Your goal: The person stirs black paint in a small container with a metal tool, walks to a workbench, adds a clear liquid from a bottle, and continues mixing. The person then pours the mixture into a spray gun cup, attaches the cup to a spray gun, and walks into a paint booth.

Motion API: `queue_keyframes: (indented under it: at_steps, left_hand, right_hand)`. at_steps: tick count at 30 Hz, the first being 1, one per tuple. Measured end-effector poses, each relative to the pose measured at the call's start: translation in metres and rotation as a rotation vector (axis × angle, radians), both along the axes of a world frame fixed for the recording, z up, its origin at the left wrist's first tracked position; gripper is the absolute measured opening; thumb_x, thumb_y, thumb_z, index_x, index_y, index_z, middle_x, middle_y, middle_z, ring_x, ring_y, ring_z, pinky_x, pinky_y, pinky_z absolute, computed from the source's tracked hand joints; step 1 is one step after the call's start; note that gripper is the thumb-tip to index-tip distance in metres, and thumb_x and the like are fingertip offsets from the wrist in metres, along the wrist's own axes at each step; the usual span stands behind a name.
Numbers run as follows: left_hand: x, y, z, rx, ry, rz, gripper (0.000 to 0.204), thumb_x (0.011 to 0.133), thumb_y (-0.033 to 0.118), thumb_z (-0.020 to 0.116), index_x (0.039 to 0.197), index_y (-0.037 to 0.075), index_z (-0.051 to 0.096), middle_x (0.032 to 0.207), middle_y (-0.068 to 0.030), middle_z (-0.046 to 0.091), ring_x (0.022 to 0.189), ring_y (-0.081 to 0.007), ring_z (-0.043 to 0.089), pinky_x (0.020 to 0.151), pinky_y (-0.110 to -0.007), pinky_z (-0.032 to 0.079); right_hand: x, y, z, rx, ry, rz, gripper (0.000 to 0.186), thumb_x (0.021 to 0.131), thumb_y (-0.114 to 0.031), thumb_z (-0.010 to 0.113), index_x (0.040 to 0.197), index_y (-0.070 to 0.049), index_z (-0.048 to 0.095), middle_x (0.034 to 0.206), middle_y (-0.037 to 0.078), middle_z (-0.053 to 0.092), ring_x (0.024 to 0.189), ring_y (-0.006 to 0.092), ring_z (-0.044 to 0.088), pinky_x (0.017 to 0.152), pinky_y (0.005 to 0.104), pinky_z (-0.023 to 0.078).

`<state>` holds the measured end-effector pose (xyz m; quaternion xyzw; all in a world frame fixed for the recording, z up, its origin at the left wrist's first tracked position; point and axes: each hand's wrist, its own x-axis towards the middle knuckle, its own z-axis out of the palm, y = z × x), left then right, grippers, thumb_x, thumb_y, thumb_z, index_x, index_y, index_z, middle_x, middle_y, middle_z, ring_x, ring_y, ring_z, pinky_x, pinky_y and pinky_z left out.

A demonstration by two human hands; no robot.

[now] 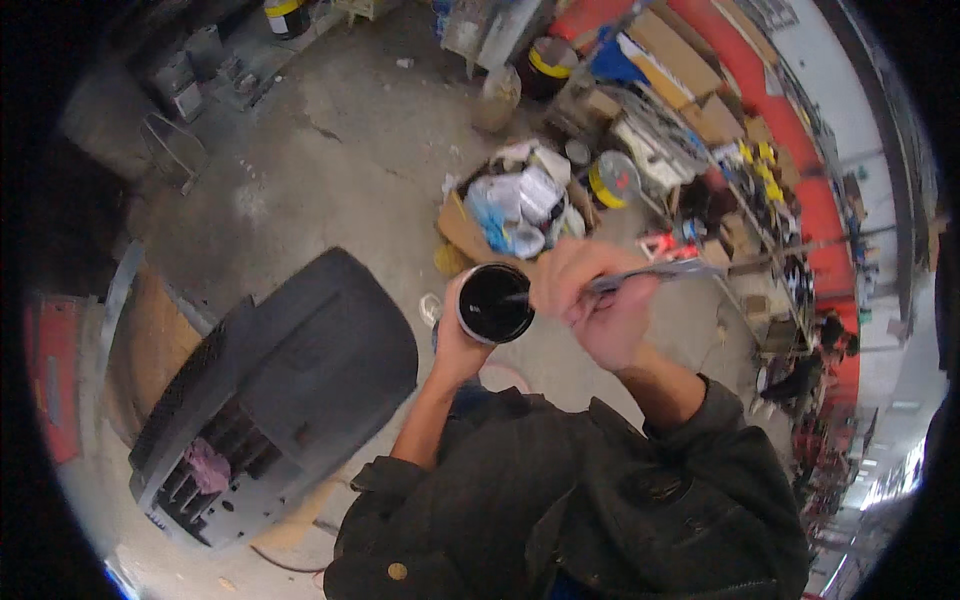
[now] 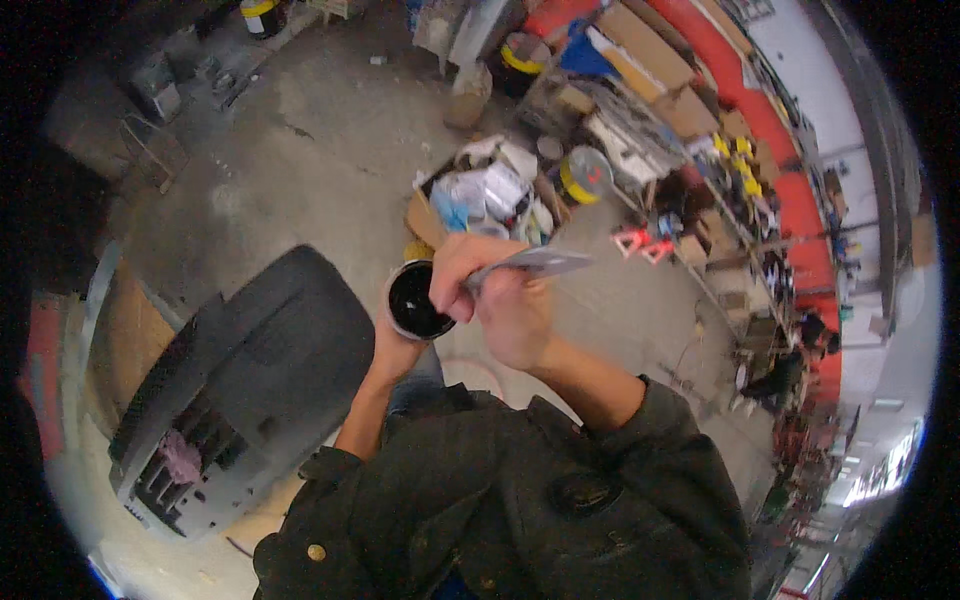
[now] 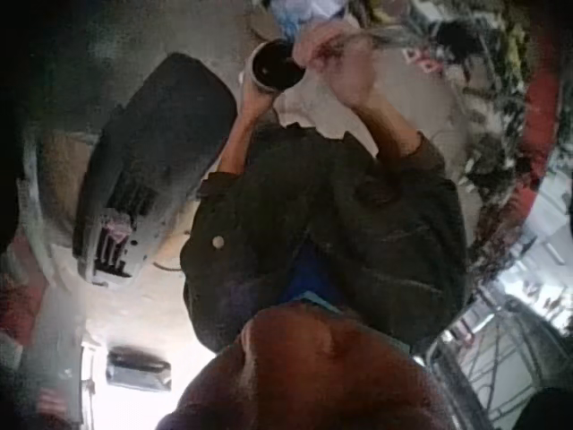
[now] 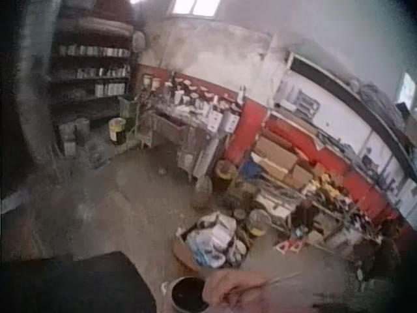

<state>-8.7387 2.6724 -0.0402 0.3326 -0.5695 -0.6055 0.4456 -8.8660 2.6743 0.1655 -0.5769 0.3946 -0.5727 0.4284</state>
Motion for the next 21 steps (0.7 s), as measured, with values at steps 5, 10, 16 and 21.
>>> queue_keyframes:
  at_steps: [5, 10, 16, 21]
  left_hand:
    - [-0.047, -0.098, -0.003, 0.079, 0.078, 0.089, 0.082, 0.066, 0.002, 0.088, 0.137, 0.005, 0.047, 0.134, -0.0101, 0.054, 0.125, -0.0228, 0.053, 0.108, -0.037, 0.041]
    - [-0.046, -0.200, 0.022, 0.155, -0.003, 0.085, 0.079, 0.065, 0.002, 0.088, 0.134, 0.004, 0.049, 0.130, -0.0088, 0.058, 0.120, -0.0207, 0.056, 0.105, -0.038, 0.043]
    - [-0.044, -0.320, 0.003, 0.336, 0.030, 0.286, 0.087, 0.064, 0.000, 0.090, 0.138, 0.001, 0.043, 0.124, -0.0103, 0.062, 0.112, -0.0199, 0.062, 0.097, -0.036, 0.052]
    - [-0.041, -0.497, -0.028, 0.318, -0.136, 0.359, 0.075, 0.066, 0.001, 0.090, 0.130, 0.003, 0.052, 0.118, -0.0064, 0.063, 0.104, -0.0179, 0.063, 0.093, -0.033, 0.052]
  right_hand:
    - [-0.043, -0.146, -0.027, 0.155, -0.019, 0.158, 0.070, 0.098, -0.067, 0.041, 0.081, -0.001, 0.059, 0.070, 0.007, 0.056, 0.061, 0.0179, 0.055, 0.059, 0.0334, 0.047]
    - [-0.049, -0.271, -0.033, 0.331, -0.109, 0.183, 0.034, 0.095, -0.025, 0.072, 0.117, -0.001, 0.062, 0.104, 0.004, 0.068, 0.095, 0.0125, 0.064, 0.086, 0.0279, 0.050]
    - [-0.070, -0.435, -0.077, 0.264, 0.071, 0.259, 0.048, 0.089, -0.022, 0.078, 0.129, -0.007, 0.059, 0.124, 0.005, 0.063, 0.114, 0.0153, 0.058, 0.097, 0.0337, 0.046]
    - [-0.131, -0.595, -0.112, 0.403, -0.033, 0.250, 0.033, 0.093, -0.020, 0.074, 0.120, -0.003, 0.064, 0.111, 0.004, 0.066, 0.101, 0.0121, 0.062, 0.088, 0.0286, 0.050]
